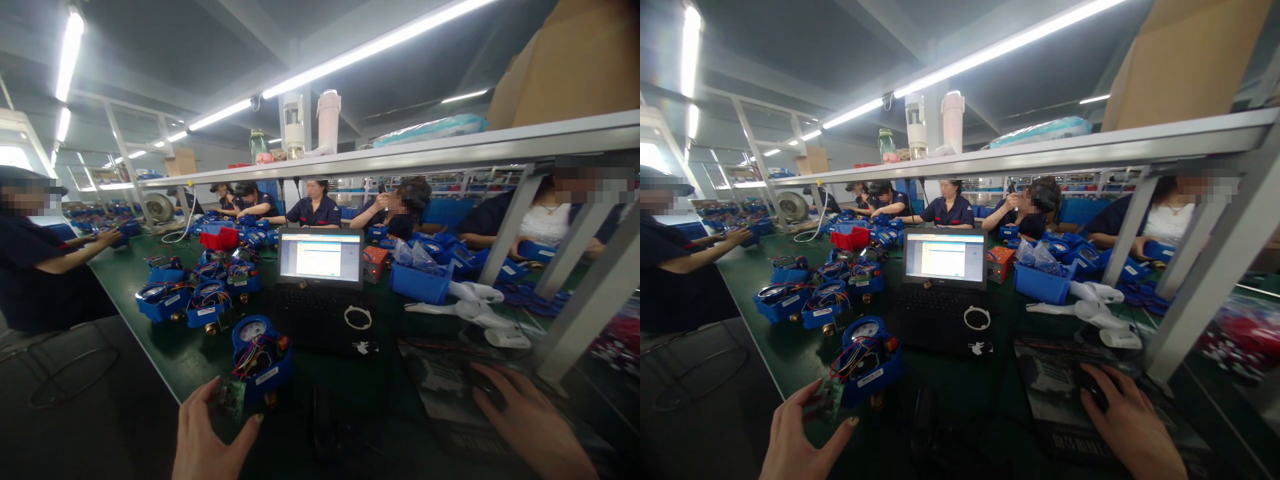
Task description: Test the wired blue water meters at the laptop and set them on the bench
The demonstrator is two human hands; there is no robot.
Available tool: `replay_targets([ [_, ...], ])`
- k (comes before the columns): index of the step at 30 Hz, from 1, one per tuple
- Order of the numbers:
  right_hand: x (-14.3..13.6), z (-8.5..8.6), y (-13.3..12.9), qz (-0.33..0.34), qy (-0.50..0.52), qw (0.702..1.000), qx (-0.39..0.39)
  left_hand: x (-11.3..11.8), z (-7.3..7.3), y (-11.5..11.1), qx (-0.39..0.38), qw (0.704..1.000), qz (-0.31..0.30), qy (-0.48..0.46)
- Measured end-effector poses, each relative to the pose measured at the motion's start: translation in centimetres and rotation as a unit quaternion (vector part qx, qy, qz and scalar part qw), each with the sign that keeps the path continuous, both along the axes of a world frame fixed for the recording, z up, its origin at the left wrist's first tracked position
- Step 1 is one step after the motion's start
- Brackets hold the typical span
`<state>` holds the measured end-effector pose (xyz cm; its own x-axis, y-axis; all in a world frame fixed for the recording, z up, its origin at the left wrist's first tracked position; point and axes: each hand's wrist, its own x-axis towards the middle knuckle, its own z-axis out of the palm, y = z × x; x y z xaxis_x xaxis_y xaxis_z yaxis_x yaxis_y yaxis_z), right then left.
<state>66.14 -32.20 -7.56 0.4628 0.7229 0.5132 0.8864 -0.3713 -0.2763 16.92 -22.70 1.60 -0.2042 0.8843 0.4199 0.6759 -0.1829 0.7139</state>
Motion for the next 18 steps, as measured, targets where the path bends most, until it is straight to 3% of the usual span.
replay_targets([
  [6,-0.1,0.1,0.0,0.004,0.005,1.000,0.000,-0.7,-0.3,0.5,-0.024,0.998,-0.018,0.063],
  [14,-0.3,0.4,-0.2,0.005,0.008,1.000,0.005,-1.4,4.3,-0.2,-0.142,0.989,-0.026,0.022],
  [18,-0.4,0.5,-0.4,-0.024,0.015,1.000,-0.011,-2.3,5.2,0.9,-0.172,0.982,-0.037,-0.062],
])
